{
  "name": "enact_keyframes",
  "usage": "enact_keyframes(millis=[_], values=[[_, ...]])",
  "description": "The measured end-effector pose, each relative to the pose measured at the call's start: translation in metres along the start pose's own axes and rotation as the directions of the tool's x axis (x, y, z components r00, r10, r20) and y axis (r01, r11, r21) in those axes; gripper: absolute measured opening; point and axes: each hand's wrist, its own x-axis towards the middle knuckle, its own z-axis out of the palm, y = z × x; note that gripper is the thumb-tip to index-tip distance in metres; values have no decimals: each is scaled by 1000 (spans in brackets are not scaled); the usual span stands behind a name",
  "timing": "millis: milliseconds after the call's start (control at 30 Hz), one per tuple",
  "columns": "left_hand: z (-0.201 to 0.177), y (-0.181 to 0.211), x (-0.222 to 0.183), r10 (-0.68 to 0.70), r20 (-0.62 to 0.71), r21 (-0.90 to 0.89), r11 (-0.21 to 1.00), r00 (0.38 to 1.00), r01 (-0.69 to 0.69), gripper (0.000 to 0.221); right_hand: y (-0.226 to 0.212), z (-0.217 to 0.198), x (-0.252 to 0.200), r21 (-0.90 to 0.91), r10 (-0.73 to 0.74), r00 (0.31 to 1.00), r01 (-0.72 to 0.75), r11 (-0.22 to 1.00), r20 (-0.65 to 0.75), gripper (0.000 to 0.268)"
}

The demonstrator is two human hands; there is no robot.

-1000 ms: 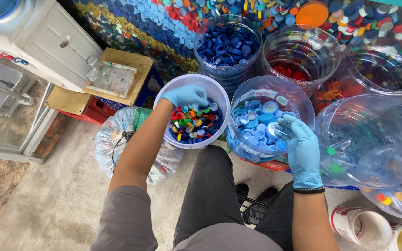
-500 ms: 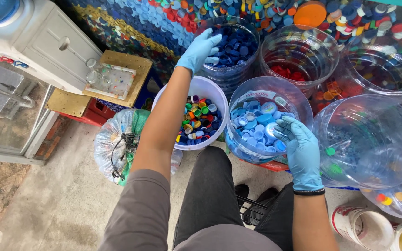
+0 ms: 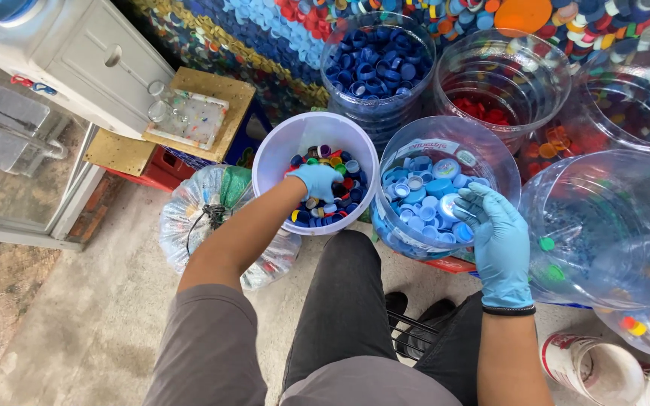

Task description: Sorting plastic bottle caps by color from a central bucket into separate containers

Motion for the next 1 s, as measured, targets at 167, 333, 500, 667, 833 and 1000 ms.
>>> enact_keyframes(millis=[167, 333, 500, 667, 833, 1000], values=[[-8, 16, -21, -18, 101, 105, 994, 995, 7, 74, 2, 1, 1, 7, -4, 1000, 4, 1000, 0, 27], [-3, 9, -8, -31, 155, -4, 999, 987, 32, 71, 5, -4, 5, 5, -3, 1000, 3, 1000, 3, 26], [11, -7, 15, -105, 197, -97, 987, 975, 126, 65, 1, 2, 1, 4, -5, 1000, 5, 1000, 8, 25], [-14, 13, -31, -130, 390, -143, 969, 911, 199, 70, 4, -2, 4, -12, -6, 1000, 6, 1000, 3, 25], [9, 31, -10, -138, 371, 12, 990, 918, 144, 105, -3, 5, -3, -30, -4, 1000, 4, 1000, 12, 26], [35, 3, 15, -155, 333, -108, 974, 930, 200, 127, -4, 9, -3, -30, -17, 1000, 18, 999, 10, 25]])
